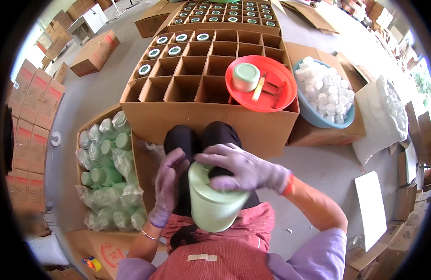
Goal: The person assembles light green kettles by inserting a black rubber seal into the opening, screwing on the lid, and inserting a wooden stick. They then wrap each assembled kettle in a plastic bag and place it into a cardboard box.
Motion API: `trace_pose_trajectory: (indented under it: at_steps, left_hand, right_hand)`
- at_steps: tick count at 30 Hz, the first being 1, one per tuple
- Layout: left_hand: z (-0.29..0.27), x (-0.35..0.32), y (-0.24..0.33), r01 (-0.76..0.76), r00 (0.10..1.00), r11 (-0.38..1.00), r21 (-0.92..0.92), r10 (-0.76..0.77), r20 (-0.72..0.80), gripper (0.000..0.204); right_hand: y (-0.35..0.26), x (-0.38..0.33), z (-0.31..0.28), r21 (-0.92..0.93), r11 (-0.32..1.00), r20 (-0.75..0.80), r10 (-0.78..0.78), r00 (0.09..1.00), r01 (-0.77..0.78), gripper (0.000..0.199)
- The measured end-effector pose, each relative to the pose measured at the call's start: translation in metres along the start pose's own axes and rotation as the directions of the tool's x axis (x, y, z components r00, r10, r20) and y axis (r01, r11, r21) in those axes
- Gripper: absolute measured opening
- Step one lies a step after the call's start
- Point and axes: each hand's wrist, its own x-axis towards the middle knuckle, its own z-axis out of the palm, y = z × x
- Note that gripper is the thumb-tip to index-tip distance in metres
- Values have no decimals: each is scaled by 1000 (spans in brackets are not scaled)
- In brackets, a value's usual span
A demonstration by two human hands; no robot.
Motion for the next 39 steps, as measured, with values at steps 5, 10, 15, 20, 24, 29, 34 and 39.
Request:
trace_pose_trajectory:
  at_steps: [5,10,15,20,24,29,34,39]
  left_hand:
    - [2,-33,-53,418,868,895,158,-444,222,48]
    - [-5,-33,-67,313,788,934,173,-357,502,48]
    - [3,-6,-4,667,706,739,93,-667,237,34]
    - [45,33,76,-650,756,418,635,443,482,24]
    - [10,42,72,123,978,958,261,-162,133,23]
    - [44,55,92,-695,670,191,693,520,529,20]
    - [10,71,87,-92,974,959,267,31,225,21]
    - [22,64,91,-627,738,272,730,507,445,20]
  right_hand:
    - [-52,-71,-32,-540,591,98,751,653,-599,58]
    - [-41,-84,-1,-322,945,-281,-47,959,-48,55]
    - [-45,-59,3,-185,924,-226,-371,901,334,71]
    - [-5,-60,20,665,735,-486,559,672,-131,43]
    - [-12,-50,8,-248,966,-599,-209,773,70,54]
    - [23,-25,25,555,826,-626,336,703,99,52]
    - [17,-26,-4,26,996,-660,-48,749,87,66]
    - [9,7,13,828,524,-495,515,700,200,67]
